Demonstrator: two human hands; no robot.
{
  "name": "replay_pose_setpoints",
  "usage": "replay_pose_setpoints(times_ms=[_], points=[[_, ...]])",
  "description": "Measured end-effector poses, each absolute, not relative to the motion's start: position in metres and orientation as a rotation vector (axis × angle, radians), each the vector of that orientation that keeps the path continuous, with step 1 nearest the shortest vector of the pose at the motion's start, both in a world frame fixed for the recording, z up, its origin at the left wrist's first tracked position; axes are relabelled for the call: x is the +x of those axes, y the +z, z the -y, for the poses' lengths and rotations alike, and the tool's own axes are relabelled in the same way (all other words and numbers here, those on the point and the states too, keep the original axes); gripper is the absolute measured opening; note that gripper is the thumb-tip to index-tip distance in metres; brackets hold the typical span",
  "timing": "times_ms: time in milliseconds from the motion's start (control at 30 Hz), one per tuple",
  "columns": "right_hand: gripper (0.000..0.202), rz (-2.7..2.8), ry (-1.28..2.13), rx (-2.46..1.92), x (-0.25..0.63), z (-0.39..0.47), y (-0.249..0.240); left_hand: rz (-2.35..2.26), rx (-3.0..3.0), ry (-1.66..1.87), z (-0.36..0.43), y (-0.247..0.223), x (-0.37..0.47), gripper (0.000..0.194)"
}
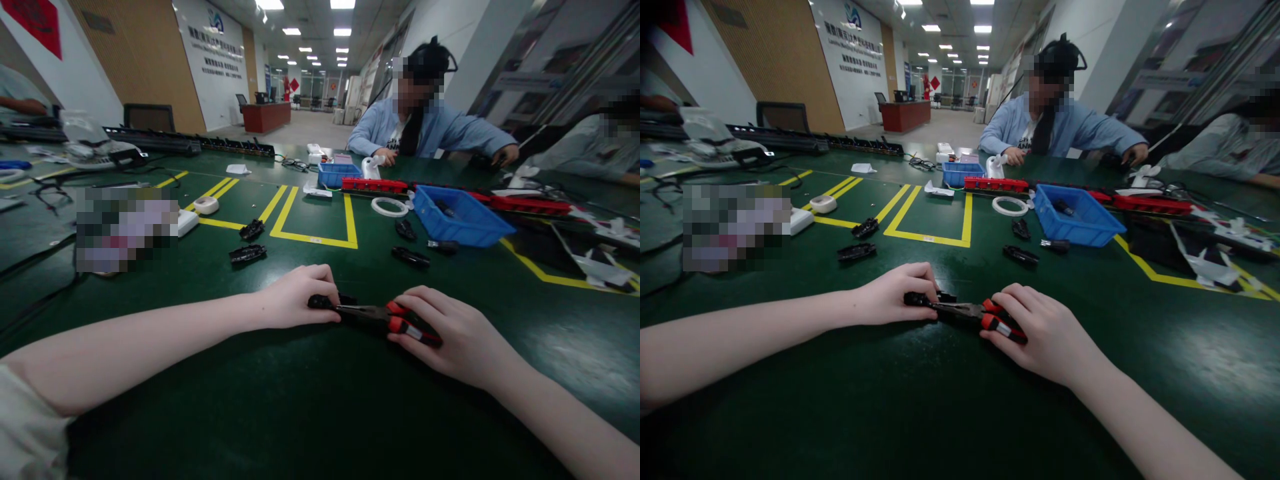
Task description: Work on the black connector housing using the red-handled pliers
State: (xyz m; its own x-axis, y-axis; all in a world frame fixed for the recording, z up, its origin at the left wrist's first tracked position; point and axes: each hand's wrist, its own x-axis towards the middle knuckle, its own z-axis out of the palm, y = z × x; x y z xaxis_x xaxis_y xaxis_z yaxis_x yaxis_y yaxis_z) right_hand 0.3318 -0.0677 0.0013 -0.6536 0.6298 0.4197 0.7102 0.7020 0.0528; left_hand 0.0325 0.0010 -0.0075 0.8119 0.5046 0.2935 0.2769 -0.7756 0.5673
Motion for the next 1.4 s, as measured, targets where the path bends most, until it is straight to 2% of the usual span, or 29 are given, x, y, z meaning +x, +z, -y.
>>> replay_pose_setpoints(times_ms=[1400], points=[[0.032, 2.529, -0.156, -1.123, 0.3311, 0.0678, 0.0037, -0.581, 2.48, 0.588, -0.0011, -0.0077, 0.0322, 0.012]])
